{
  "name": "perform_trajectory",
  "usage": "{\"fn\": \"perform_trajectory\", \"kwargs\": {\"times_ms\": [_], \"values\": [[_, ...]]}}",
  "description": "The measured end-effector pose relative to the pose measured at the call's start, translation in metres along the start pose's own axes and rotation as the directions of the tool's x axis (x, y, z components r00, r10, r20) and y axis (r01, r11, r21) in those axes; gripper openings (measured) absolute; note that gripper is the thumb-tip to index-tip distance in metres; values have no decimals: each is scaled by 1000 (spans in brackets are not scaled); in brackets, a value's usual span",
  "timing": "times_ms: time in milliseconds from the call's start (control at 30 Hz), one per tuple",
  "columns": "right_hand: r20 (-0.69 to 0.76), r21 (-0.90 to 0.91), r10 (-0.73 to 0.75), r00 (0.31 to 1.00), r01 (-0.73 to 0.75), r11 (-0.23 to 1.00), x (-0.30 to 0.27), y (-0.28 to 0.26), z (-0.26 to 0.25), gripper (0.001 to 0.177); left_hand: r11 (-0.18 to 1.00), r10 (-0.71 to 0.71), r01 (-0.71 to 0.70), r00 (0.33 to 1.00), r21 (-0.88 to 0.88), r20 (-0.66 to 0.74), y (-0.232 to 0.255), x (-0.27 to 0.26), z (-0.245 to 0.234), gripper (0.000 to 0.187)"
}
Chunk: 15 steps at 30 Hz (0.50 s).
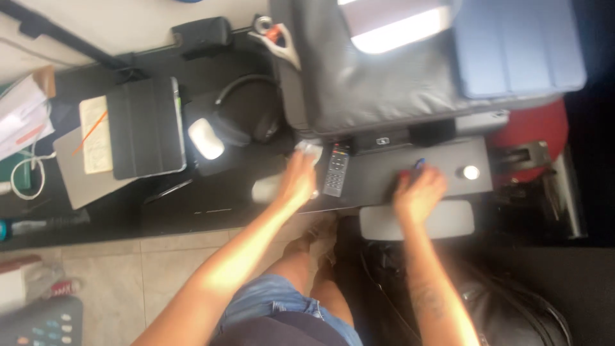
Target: Cleaning and organizing a desk and workspace by wiping surfaces and rearranging items.
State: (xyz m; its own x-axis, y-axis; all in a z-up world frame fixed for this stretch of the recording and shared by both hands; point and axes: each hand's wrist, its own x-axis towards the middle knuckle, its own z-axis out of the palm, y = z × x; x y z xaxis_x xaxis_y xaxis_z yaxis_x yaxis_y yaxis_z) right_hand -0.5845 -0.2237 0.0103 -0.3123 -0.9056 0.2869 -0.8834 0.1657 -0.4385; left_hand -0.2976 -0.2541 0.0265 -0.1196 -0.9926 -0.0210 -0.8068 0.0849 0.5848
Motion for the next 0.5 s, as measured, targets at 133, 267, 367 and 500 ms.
{"fn": "perform_trajectory", "kwargs": {"times_ms": [133, 267, 367, 500], "values": [[236, 137, -139, 962, 109, 985, -34, -77, 39, 63, 961, 67, -61, 998, 270, -15, -26, 20, 45, 38], [488, 162, -19, 873, -69, 984, -43, -111, 50, 81, 979, -203, 181, 878, 93, 433, -23, -8, 27, 46], [552, 62, 43, 833, -93, 994, -34, -98, 60, 82, 991, -136, 132, 905, 37, 403, -39, 1, 14, 47], [585, 48, 54, 809, -102, 994, -39, -60, 54, 65, 931, -364, 349, 904, 107, 223, -17, 31, 10, 49]]}}
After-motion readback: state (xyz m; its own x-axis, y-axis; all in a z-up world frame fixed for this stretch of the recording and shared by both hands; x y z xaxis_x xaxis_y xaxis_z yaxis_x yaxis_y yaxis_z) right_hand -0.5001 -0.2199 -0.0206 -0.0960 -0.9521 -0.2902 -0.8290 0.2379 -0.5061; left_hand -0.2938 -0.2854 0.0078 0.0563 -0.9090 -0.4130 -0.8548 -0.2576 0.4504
